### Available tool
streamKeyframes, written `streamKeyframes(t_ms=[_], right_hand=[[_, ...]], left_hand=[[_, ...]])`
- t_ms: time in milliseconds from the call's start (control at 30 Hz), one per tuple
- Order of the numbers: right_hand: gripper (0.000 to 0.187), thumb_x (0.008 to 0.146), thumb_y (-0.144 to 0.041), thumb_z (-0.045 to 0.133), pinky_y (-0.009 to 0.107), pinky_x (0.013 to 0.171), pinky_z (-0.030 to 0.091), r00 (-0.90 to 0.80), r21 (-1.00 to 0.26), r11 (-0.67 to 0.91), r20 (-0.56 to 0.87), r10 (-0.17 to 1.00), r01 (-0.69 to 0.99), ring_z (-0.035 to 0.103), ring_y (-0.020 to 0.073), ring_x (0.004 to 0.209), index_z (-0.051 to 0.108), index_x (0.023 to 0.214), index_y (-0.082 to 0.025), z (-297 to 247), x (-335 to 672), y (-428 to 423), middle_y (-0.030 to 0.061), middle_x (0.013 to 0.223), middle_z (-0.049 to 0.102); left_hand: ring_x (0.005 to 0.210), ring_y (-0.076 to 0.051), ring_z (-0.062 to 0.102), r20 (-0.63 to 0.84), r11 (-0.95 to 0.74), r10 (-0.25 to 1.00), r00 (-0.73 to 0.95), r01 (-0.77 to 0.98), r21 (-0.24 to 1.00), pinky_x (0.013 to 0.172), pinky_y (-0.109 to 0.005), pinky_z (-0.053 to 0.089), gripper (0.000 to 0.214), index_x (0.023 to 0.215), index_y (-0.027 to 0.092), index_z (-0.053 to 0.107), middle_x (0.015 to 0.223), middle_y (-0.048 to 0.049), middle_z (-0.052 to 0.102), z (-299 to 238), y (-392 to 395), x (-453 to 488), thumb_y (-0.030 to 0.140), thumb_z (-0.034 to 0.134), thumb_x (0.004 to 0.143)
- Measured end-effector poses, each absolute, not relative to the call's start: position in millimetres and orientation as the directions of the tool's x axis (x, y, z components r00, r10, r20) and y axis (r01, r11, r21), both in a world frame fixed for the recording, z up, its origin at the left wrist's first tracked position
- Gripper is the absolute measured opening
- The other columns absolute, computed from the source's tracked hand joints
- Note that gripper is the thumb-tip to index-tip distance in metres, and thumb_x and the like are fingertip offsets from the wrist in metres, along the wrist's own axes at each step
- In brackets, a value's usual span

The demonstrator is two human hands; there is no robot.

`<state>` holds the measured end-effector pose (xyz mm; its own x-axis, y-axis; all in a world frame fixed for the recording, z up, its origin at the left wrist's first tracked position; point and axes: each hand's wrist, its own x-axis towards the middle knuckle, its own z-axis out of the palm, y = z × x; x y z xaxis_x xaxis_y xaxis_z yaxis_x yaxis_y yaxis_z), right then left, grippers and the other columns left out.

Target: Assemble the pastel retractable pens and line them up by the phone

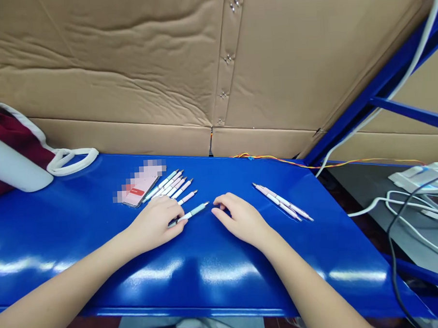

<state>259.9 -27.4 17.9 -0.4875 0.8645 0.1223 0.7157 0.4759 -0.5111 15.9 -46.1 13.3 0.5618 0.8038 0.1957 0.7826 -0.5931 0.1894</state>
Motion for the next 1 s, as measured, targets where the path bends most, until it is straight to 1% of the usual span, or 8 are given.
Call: streamKeyframes(t_ms=[167,300,533,633,733,800,900,1000], right_hand=[[0.022,0.086,-0.038,0.051,0.029,0.068,0.042,-0.188,-0.301,0.218,0.125,0.974,0.929,0.057,0.0193,0.076,0.060,0.093,-0.019,24,304,-5,0.0050,0.082,0.061],[0.018,0.083,-0.036,0.053,0.027,0.060,0.037,0.005,-0.147,0.009,0.097,0.995,0.989,0.057,0.0195,0.074,0.058,0.086,-0.019,15,337,11,0.0062,0.084,0.060],[0.017,0.082,-0.036,0.053,0.026,0.054,0.034,0.055,-0.123,-0.049,0.041,0.998,0.991,0.057,0.0191,0.068,0.056,0.079,-0.019,7,334,16,0.0074,0.082,0.062],[0.016,0.083,-0.032,0.051,0.026,0.053,0.033,0.035,-0.135,-0.030,0.035,0.999,0.990,0.058,0.0200,0.068,0.058,0.088,-0.019,11,326,12,0.0073,0.080,0.064],[0.019,0.082,-0.027,0.048,0.027,0.054,0.035,-0.025,-0.249,0.029,0.017,1.000,0.968,0.058,0.0191,0.065,0.060,0.095,-0.019,15,320,8,0.0044,0.072,0.063],[0.018,0.079,-0.026,0.048,0.026,0.054,0.038,-0.052,-0.464,0.047,0.002,0.999,0.885,0.057,0.0165,0.060,0.059,0.093,-0.019,17,312,5,0.0008,0.064,0.060],[0.014,0.072,-0.025,0.049,0.023,0.045,0.039,-0.064,-0.863,-0.017,-0.057,0.996,0.506,0.053,0.0118,0.047,0.051,0.085,-0.020,21,292,-6,-0.0036,0.059,0.057],[0.019,0.068,-0.025,0.055,0.022,0.046,0.046,-0.187,-0.989,-0.136,-0.143,0.972,0.053,0.061,0.0121,0.051,0.043,0.081,-0.021,24,264,-23,-0.0027,0.066,0.064]], left_hand=[[0.075,-0.022,0.055,0.246,-0.501,0.849,0.467,0.860,0.094,0.069,-0.036,0.040,0.025,0.067,0.018,0.058,0.073,-0.0053,0.061,9,-33,12,0.035,0.052,0.084],[0.074,-0.022,0.057,0.271,-0.474,0.856,0.440,0.877,0.076,0.066,-0.035,0.040,0.022,0.066,0.018,0.054,0.075,-0.0059,0.061,5,-26,12,0.034,0.055,0.082],[0.076,-0.023,0.058,0.254,-0.469,0.867,0.428,0.874,0.128,0.067,-0.034,0.041,0.019,0.074,0.018,0.052,0.077,-0.0049,0.062,3,-22,14,0.034,0.054,0.084],[0.076,-0.023,0.057,0.244,-0.468,0.872,0.424,0.869,0.161,0.067,-0.033,0.041,0.023,0.073,0.019,0.052,0.078,-0.0047,0.062,4,-23,13,0.039,0.054,0.084],[0.076,-0.021,0.057,0.255,-0.473,0.870,0.423,0.860,0.188,0.068,-0.033,0.042,0.019,0.073,0.019,0.053,0.078,-0.0046,0.062,6,-25,13,0.035,0.054,0.083],[0.075,-0.021,0.057,0.277,-0.489,0.861,0.427,0.846,0.214,0.069,-0.033,0.042,0.016,0.074,0.018,0.054,0.076,-0.0038,0.062,7,-28,13,0.032,0.052,0.083],[0.074,-0.019,0.057,0.293,-0.533,0.839,0.458,0.799,0.279,0.070,-0.033,0.041,0.021,0.075,0.018,0.056,0.074,-0.0025,0.061,10,-36,17,0.037,0.051,0.085],[0.076,-0.018,0.058,0.270,-0.584,0.811,0.518,0.732,0.350,0.073,-0.032,0.041,0.028,0.081,0.019,0.059,0.076,-0.0017,0.063,14,-45,23,0.045,0.050,0.087]])
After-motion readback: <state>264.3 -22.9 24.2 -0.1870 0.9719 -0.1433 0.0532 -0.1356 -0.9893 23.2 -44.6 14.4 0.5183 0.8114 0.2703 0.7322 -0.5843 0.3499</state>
